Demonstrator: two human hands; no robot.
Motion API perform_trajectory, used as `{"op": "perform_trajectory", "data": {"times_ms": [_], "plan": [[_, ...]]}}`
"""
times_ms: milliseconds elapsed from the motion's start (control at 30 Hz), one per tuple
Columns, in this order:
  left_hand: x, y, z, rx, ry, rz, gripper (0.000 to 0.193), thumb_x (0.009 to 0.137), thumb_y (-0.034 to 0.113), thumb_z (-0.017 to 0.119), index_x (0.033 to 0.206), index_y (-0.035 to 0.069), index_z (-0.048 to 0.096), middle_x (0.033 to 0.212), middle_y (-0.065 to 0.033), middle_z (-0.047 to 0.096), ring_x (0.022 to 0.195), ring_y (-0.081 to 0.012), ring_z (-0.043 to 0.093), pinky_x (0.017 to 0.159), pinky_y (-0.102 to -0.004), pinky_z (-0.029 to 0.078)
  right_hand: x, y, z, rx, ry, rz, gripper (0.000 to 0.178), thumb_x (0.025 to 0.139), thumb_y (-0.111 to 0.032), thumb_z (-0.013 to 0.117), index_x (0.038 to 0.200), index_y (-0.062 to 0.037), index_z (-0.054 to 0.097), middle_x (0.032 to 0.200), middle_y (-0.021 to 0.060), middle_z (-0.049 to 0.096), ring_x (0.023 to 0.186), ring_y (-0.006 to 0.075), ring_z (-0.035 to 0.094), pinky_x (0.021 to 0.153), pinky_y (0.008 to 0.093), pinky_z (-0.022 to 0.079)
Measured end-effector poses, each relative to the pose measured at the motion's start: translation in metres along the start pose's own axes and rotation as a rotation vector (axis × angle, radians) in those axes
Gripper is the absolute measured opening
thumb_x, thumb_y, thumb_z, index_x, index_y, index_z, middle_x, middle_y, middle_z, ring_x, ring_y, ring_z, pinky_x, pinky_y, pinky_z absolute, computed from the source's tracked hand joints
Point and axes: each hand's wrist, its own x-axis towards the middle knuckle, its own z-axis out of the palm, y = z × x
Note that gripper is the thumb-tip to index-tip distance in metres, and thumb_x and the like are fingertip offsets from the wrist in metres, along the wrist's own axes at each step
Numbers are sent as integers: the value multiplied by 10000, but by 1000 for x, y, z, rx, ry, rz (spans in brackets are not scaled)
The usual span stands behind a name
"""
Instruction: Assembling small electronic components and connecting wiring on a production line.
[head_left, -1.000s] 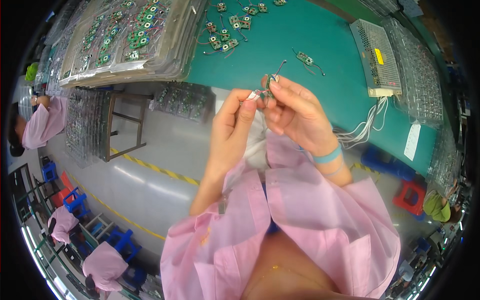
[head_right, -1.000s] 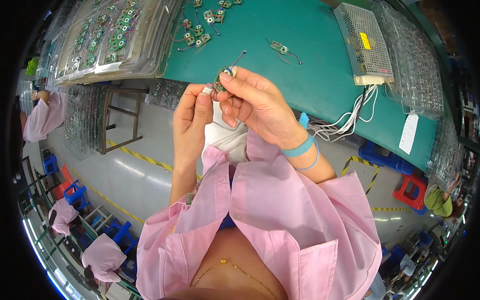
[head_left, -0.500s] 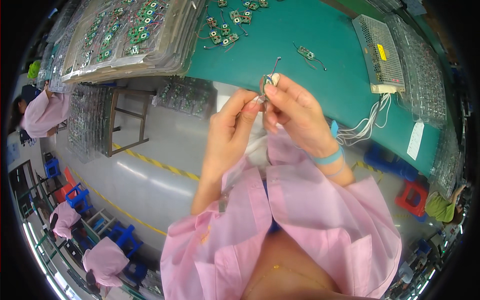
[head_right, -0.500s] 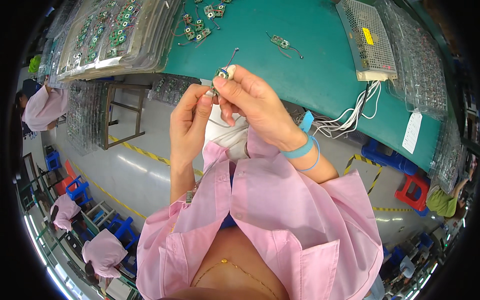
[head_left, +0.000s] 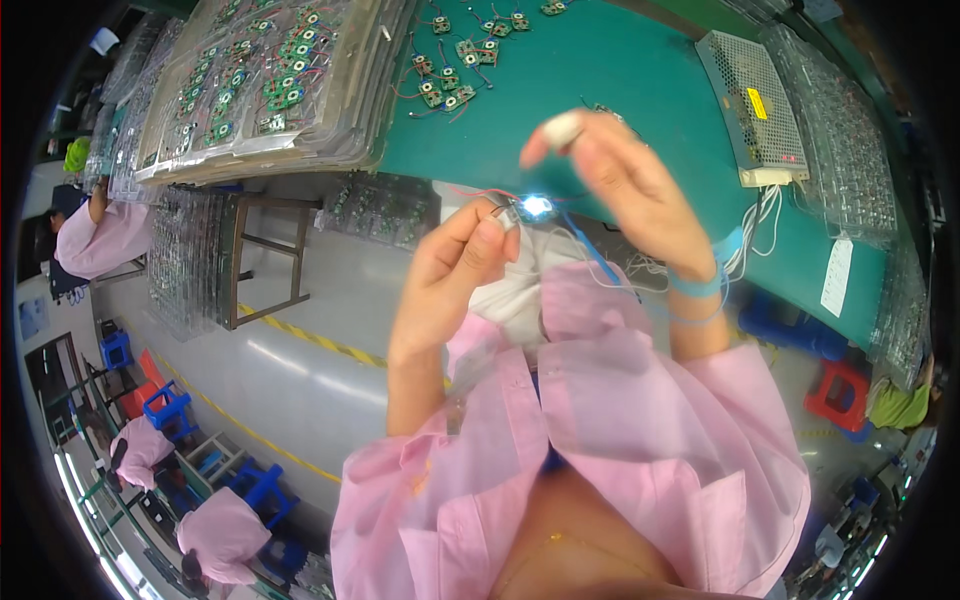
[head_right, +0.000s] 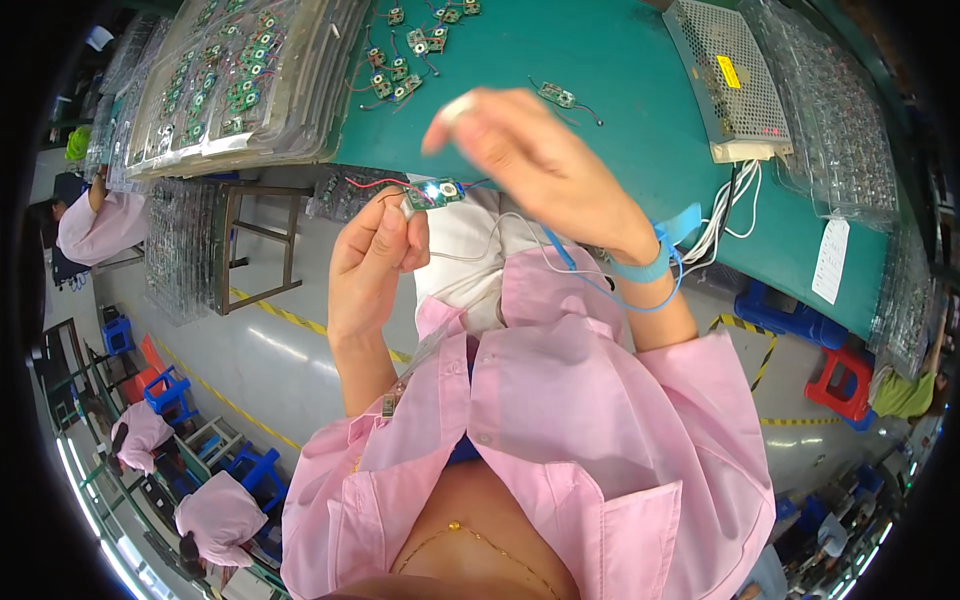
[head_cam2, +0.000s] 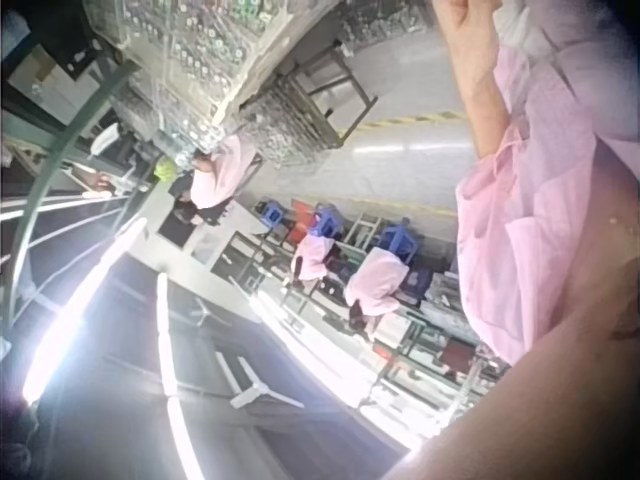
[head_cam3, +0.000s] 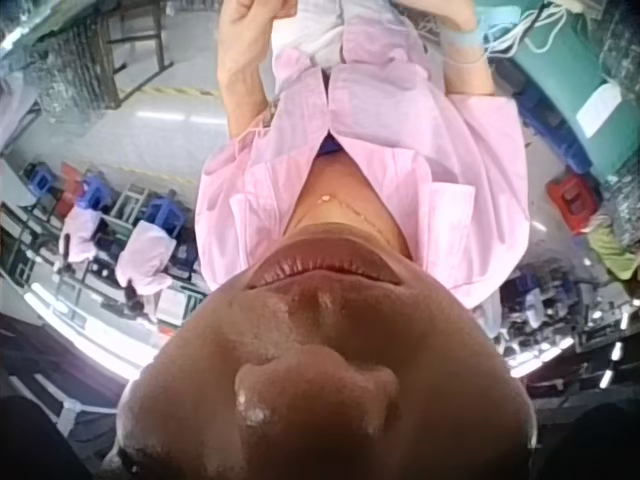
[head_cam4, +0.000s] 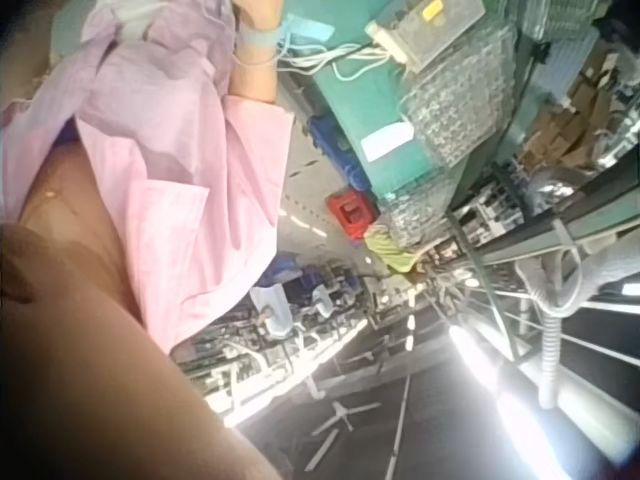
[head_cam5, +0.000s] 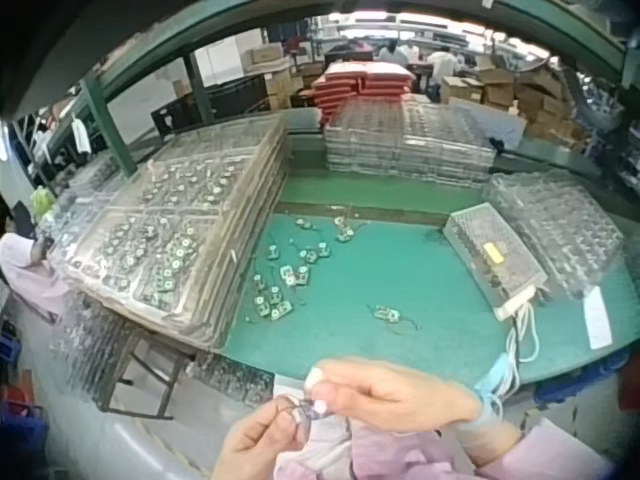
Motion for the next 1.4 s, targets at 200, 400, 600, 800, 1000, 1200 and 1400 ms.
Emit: {"op": "perform_trajectory", "data": {"times_ms": [200,400,600,800,1000,1200,1400], "plan": [[-3,-5,4,-83,-23,-65,188,953,219,499,1004,53,569,768,17,527,627,-40,377,567,-153,303,-3,-15,3,306,-436,355,260,986,-224,399,860,-54,550,678,-3,546,597,76,443,561,195,376],[-2,-9,11,-283,-72,-150,187,955,232,504,1002,57,548,745,10,525,578,-34,353,518,-147,272,-25,-15,15,663,-234,495,267,991,-239,397,849,-60,535,551,-27,463,500,56,366,487,185,319],[5,-15,17,-313,37,-213,183,970,207,465,968,35,524,649,17,449,523,-41,297,466,-169,239,-31,-11,18,749,77,481,301,992,-284,398,822,-72,528,554,-22,462,476,51,369,452,185,306],[-4,-51,-17,-334,188,-228,197,982,203,442,876,52,511,590,51,332,493,-36,239,459,-177,219,-2,5,-53,-18,446,173,260,976,-289,444,825,-83,494,597,1,437,488,118,455,448,238,375],[0,-44,-14,-269,186,-225,228,987,214,433,823,69,498,574,71,258,493,-31,220,464,-176,208,0,84,-71,-1493,202,-38,179,931,-233,507,872,-64,493,648,39,500,545,167,518,497,284,430],[-2,-44,-22,-245,211,-250,233,989,222,428,832,68,503,558,74,254,494,-31,229,465,-177,202,0,86,-75,-1311,131,13,165,887,-201,547,933,-57,483,726,80,545,650,239,566,572,344,465],[-8,-42,-24,-269,219,-260,230,987,227,434,840,66,508,557,75,263,498,-29,241,470,-177,206,3,73,-69,-1191,52,141,170,893,-201,540,959,-54,485,812,94,572,756,268,575,650,371,478]]}}
